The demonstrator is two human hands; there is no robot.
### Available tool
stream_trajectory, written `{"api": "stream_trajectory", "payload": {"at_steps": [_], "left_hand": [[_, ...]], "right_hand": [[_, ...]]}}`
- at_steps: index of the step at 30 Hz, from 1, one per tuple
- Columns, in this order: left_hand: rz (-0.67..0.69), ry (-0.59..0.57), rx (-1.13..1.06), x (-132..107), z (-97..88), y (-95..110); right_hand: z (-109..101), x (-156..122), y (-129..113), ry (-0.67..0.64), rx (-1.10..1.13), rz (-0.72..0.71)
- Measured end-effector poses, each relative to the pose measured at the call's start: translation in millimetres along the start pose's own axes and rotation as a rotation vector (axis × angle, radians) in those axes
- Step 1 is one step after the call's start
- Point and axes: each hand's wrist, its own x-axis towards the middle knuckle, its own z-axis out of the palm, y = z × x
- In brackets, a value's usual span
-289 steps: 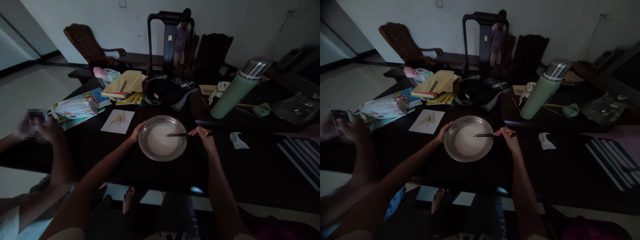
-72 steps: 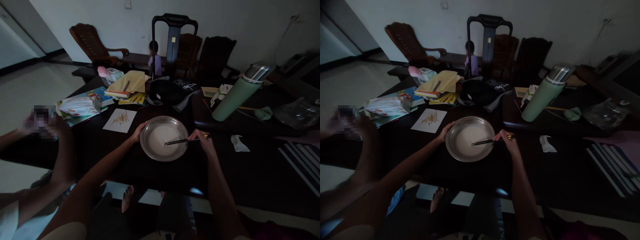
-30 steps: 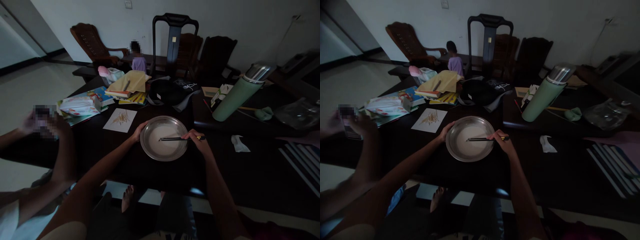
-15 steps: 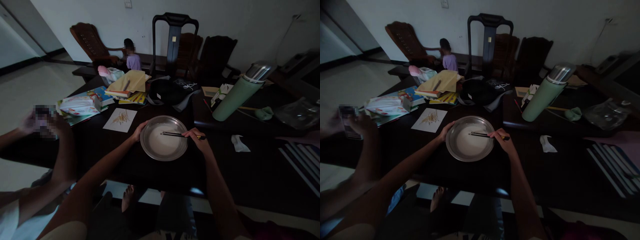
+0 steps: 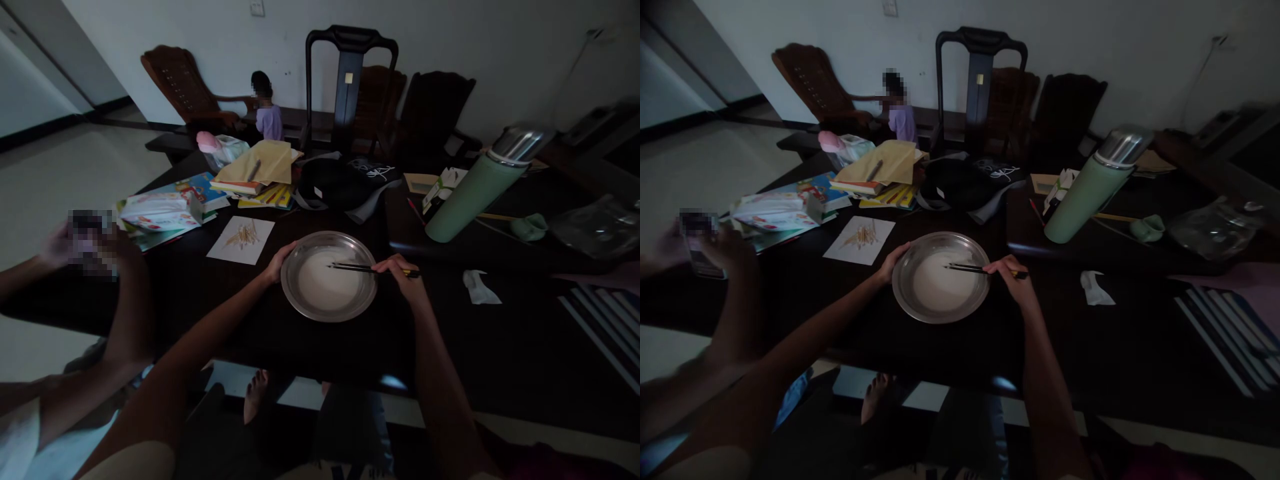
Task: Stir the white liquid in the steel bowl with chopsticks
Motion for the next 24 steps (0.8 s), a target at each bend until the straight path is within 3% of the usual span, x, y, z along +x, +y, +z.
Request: {"api": "stream_trajectory", "payload": {"at_steps": [3, 9, 15, 21, 24], "left_hand": [[0.011, -0.010, -0.004, -0.2, 1.9, -0.1], [0.025, -0.026, 0.026, -0.3, 2.5, 0.2], [0.028, -0.020, 0.010, -1.5, 4.2, 0.8], [-0.001, 0.035, -0.013, -1.9, 6.9, 1.8], [0.003, 0.006, -0.019, -2.4, 6.7, 1.8]], "right_hand": [[-5.4, -0.8, 4.0, 0.096, 0.106, 0.020], [4.7, -1.9, -4.4, -0.124, 0.051, 0.048], [-3.4, 0.3, 3.5, 0.093, 0.078, 0.043], [4.9, -2.1, -1.9, -0.116, 0.071, 0.032], [3.7, -0.8, -2.5, -0.074, 0.023, 0.040]]}}
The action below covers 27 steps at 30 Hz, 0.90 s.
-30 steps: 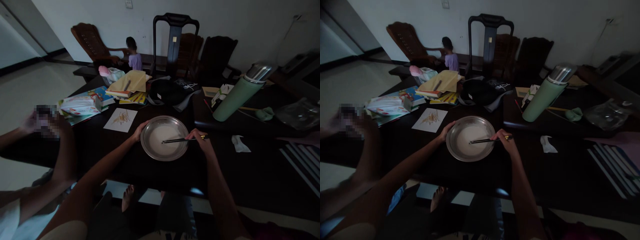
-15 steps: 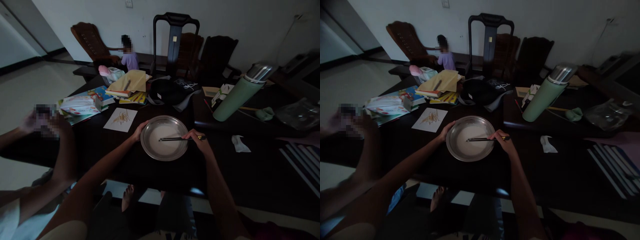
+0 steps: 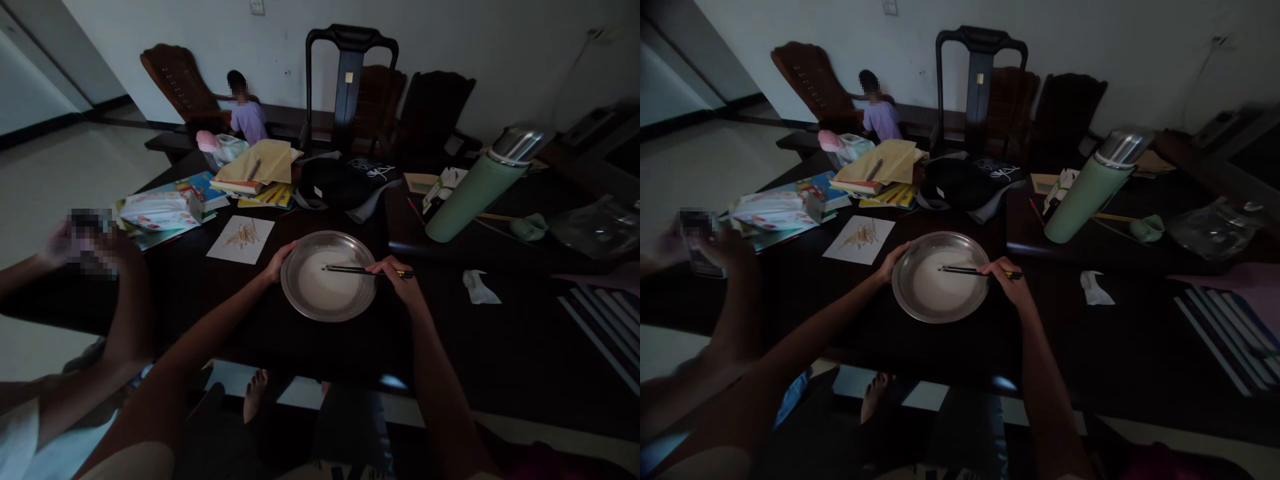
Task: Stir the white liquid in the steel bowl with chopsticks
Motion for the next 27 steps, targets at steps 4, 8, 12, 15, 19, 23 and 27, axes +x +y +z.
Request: {"api": "stream_trajectory", "payload": {"at_steps": [4, 8, 12, 15, 19, 23, 27], "left_hand": [[0.029, -0.041, 0.021, -1.2, 0.3, 0.5], [0.005, -0.003, 0.010, -0.1, -0.3, 0.7], [0.009, -0.009, -0.001, 1.9, -2.8, -0.9], [0.009, -0.025, 0.012, 2.0, -3.8, -2.1], [0.024, -0.035, 0.023, 1.6, -3.4, -2.6], [0.044, -0.024, 0.034, 2.5, -3.9, -2.4], [0.018, -0.006, 0.021, 2.7, -3.9, -2.1]], "right_hand": [[-8.3, -0.5, 2.5, 0.118, 0.064, 0.012], [-2.2, -2.2, 0.2, -0.026, 0.106, 0.020], [2.4, -1.0, -0.4, -0.077, 0.026, 0.021], [-5.4, -0.7, 3.3, 0.072, 0.041, 0.003], [-9.2, -3.1, 4.9, 0.138, 0.148, 0.000], [-0.2, -3.0, 0.9, -0.049, 0.065, 0.007], [-4.3, -1.0, 2.5, 0.049, -0.002, -0.021]]}}
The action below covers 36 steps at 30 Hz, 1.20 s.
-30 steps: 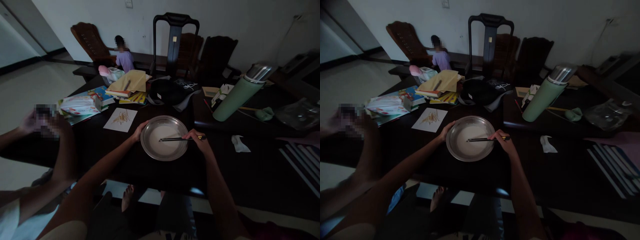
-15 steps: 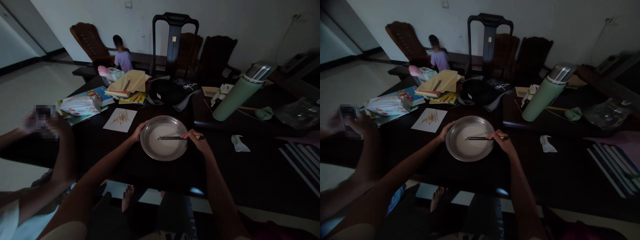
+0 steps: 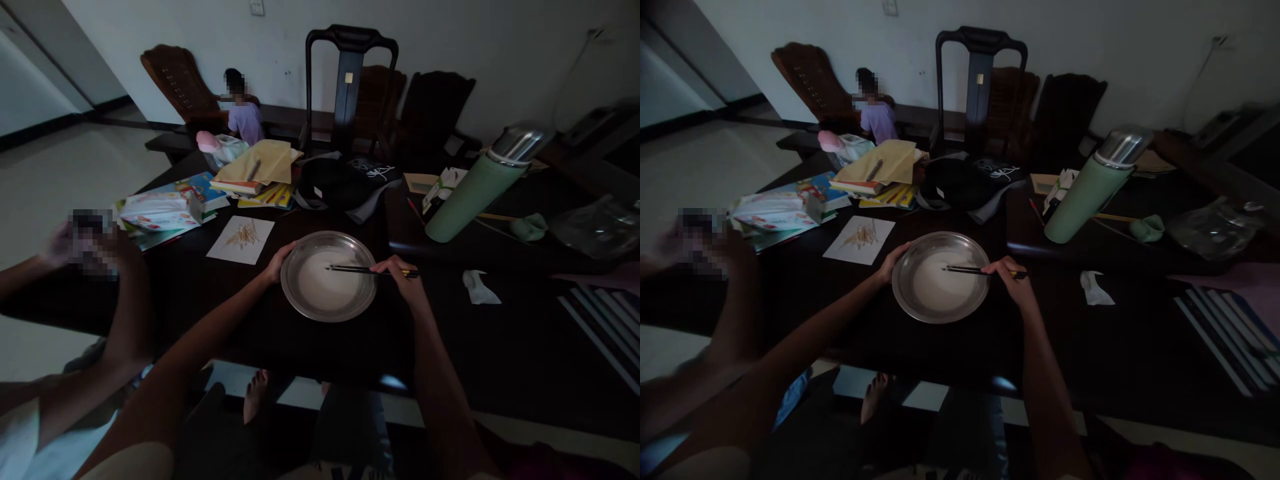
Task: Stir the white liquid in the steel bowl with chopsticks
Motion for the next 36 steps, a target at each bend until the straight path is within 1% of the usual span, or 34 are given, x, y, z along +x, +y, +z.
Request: {"api": "stream_trajectory", "payload": {"at_steps": [2, 4, 8, 10, 11, 13, 15, 16, 17, 18, 19, 21, 22, 23, 24, 28, 29, 30, 31, 34, 35, 36], "left_hand": [[-0.005, 0.000, -0.010, -0.4, 0.8, 0.3], [-0.006, 0.001, -0.016, -0.7, 1.5, 0.5], [0.000, 0.016, -0.030, -0.1, 1.0, 0.0], [-0.012, 0.009, -0.028, 0.2, 0.1, -0.4], [-0.018, 0.004, -0.025, 0.2, -0.1, -0.5], [-0.015, 0.004, -0.022, -0.4, 0.3, -0.2], [-0.002, 0.007, -0.020, -1.6, 1.8, 0.6], [0.004, 0.006, -0.019, -2.3, 2.7, 1.0], [0.005, 0.000, -0.017, -2.9, 3.4, 1.4], [0.005, -0.005, -0.015, -3.3, 3.8, 1.6], [0.007, -0.008, -0.015, -3.4, 3.9, 1.7], [0.012, -0.005, -0.016, -2.7, 2.8, 1.3], [0.013, -0.006, -0.014, -1.9, 1.8, 0.9], [0.014, -0.008, -0.009, -1.1, 0.8, 0.5], [0.011, -0.014, -0.003, -0.2, -0.3, 0.1], [-0.006, -0.024, -0.006, 1.5, -1.9, -0.7], [-0.011, -0.019, -0.015, 1.4, -1.7, -0.6], [-0.017, -0.013, -0.022, 1.2, -1.4, -0.6], [-0.023, -0.007, -0.024, 1.0, -1.1, -0.5], [-0.014, -0.004, -0.006, 0.8, -1.2, -0.6], [-0.004, -0.012, 0.002, 0.8, -1.5, -0.8], [0.003, -0.022, 0.008, 0.9, -1.8, -1.0]], "right_hand": [[-4.5, -0.1, 1.3, 0.092, 0.042, 0.012], [-5.2, -1.0, 0.6, 0.100, 0.105, 0.027], [3.7, -1.5, -3.5, -0.079, 0.115, 0.020], [6.0, -0.5, -2.4, -0.111, 0.086, -0.004], [5.3, 0.0, -0.6, -0.094, 0.074, -0.018], [1.2, 0.4, 4.0, 0.008, 0.075, -0.033], [-3.2, -0.4, 7.6, 0.137, 0.132, -0.032], [-4.2, -1.0, 8.2, 0.182, 0.170, -0.029], [-4.0, -1.6, 8.0, 0.199, 0.201, -0.028], [-2.7, -2.1, 7.1, 0.182, 0.213, -0.027], [-0.4, -2.4, 5.6, 0.135, 0.205, -0.028], [4.7, -1.9, 2.8, 0.011, 0.144, -0.028], [6.4, -1.2, 2.1, -0.035, 0.107, -0.028], [7.0, -0.4, 2.2, -0.054, 0.078, -0.029], [6.3, 0.4, 3.1, -0.040, 0.060, -0.030], [-3.2, 1.5, 9.5, 0.184, 0.108, -0.020], [-4.5, 1.2, 9.9, 0.205, 0.132, -0.014], [-4.5, 0.8, 9.5, 0.200, 0.150, -0.010], [-3.2, 0.3, 8.3, 0.162, 0.154, -0.009], [4.1, 0.3, 3.0, -0.016, 0.097, -0.024], [5.7, 0.7, 1.9, -0.050, 0.070, -0.032], [6.1, 1.2, 1.6, -0.056, 0.046, -0.040]]}}
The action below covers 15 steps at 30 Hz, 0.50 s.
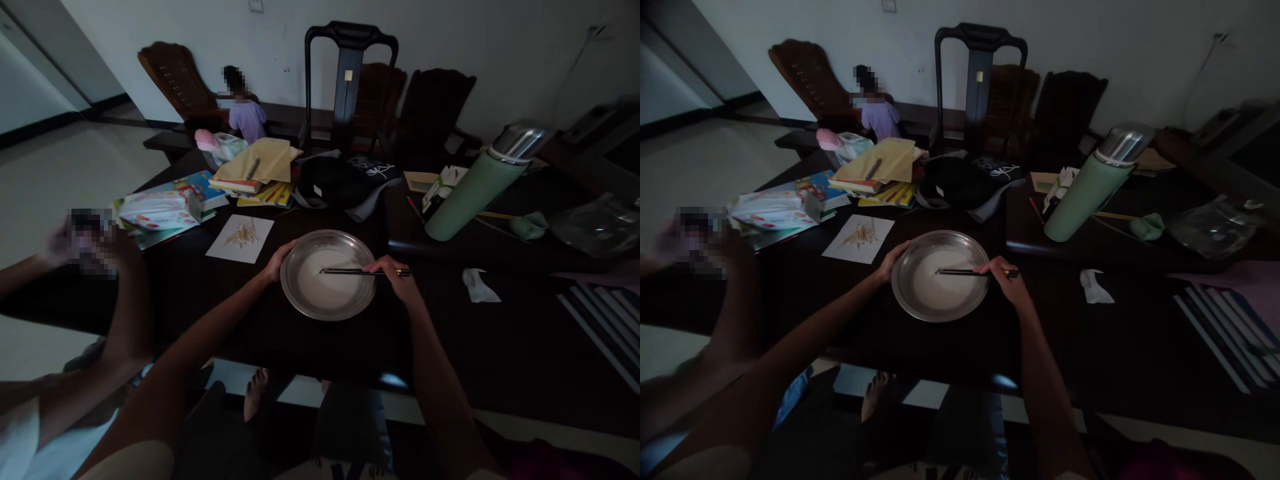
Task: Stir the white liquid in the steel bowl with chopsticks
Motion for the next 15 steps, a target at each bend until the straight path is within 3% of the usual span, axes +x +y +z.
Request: {"api": "stream_trajectory", "payload": {"at_steps": [6, 12, 15], "left_hand": [[0.034, -0.015, 0.024, 0.3, -0.2, -0.7], [0.000, 0.003, -0.021, -0.4, 0.7, 0.3], [-0.013, 0.029, -0.033, -1.7, 2.2, 1.4]], "right_hand": [[-10.2, -0.9, 5.0, 0.216, 0.073, 0.012], [0.5, -1.2, -0.6, -0.020, 0.004, -0.011], [-4.0, -0.4, 2.4, 0.087, -0.019, -0.002]]}}
